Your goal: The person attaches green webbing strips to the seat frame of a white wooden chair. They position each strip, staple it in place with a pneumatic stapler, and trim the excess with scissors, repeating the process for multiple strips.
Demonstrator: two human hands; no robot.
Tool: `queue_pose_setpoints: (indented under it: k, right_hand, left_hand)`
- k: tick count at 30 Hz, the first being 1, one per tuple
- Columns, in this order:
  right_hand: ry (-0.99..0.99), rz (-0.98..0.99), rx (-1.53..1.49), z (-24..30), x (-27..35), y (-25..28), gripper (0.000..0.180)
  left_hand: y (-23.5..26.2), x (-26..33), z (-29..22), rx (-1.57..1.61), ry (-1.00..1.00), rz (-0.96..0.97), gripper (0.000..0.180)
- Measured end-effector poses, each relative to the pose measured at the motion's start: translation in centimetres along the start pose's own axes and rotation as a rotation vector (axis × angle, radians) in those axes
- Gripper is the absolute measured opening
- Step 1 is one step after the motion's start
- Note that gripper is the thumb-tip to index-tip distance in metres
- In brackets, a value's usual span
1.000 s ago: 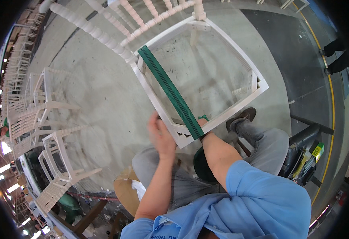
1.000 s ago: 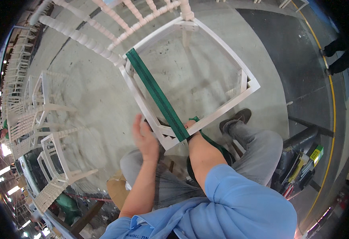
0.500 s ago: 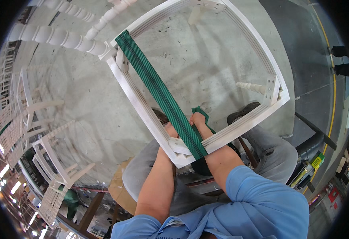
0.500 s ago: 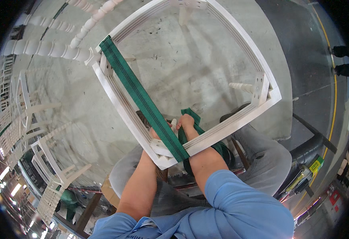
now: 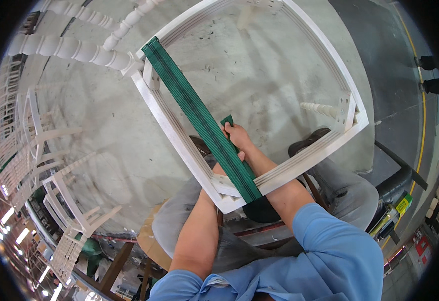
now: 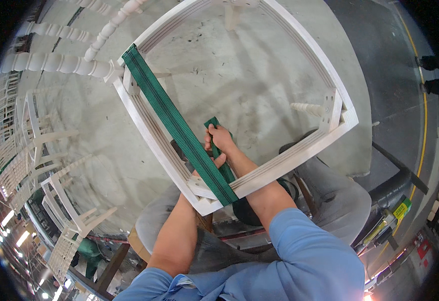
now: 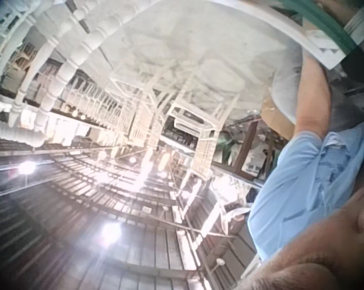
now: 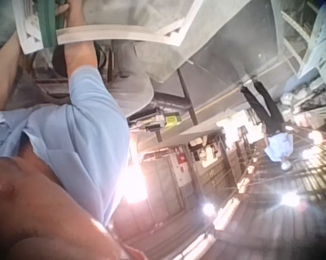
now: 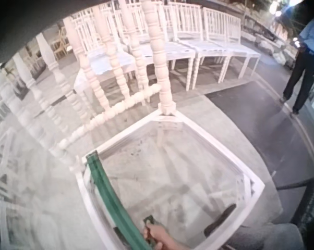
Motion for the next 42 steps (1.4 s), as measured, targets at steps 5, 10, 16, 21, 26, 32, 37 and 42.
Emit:
queue_pose_setpoints:
  k: [5,10,16,21,26,32,37,42]
  right_hand:
    - [-0.115,0.054,-0.087,0.8,2.5,0.5,0.05]
    - [-0.319,0.111,0.013,-0.8,8.4,10.5,0.044]
    - [0.02,0.008,0.535,9.4,31.2,16.0,0.035]
    - [0.605,-0.742,0.314,11.8,51.5,31.6,0.025]
    - [0.006,-1.623,0.929,4.8,59.7,48.6,0.053]
    - [0.133,-1.467,0.744,3.2,57.5,49.9,0.067]
    - [0.672,-1.427,0.831,6.8,55.6,42.2,0.051]
    - [0.778,-1.019,0.452,13.2,57.4,30.6,0.045]
  left_hand:
    - [0.1,0.4,-0.7,0.079,0.064,-0.036,0.03]
    - [-0.6,0.8,-1.9,0.126,0.096,0.035,0.032]
    - [-0.9,0.6,-2.7,0.128,0.061,0.245,0.033]
    - [-5.6,4.2,-5.0,0.077,-0.037,0.288,0.02]
    - [-6.7,3.9,-3.9,-0.151,-0.028,0.284,0.015]
    - [-6.8,1.3,-4.1,-0.642,-0.42,0.351,0.012]
    - [-2.9,-0.3,-5.2,-0.926,-0.667,0.243,0.012]
    - [-3.5,-0.9,-4.2,-1.098,-0.763,0.225,0.014]
Point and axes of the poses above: each hand's wrist, its own x-axis away from the middle knuckle, its own y-axis out of the back of the hand, z = x × y, the point moved 1 cm from there along -x, towards the middle knuckle, and after that the axes turned 9 degrees about -z, right-handed, at the moved point
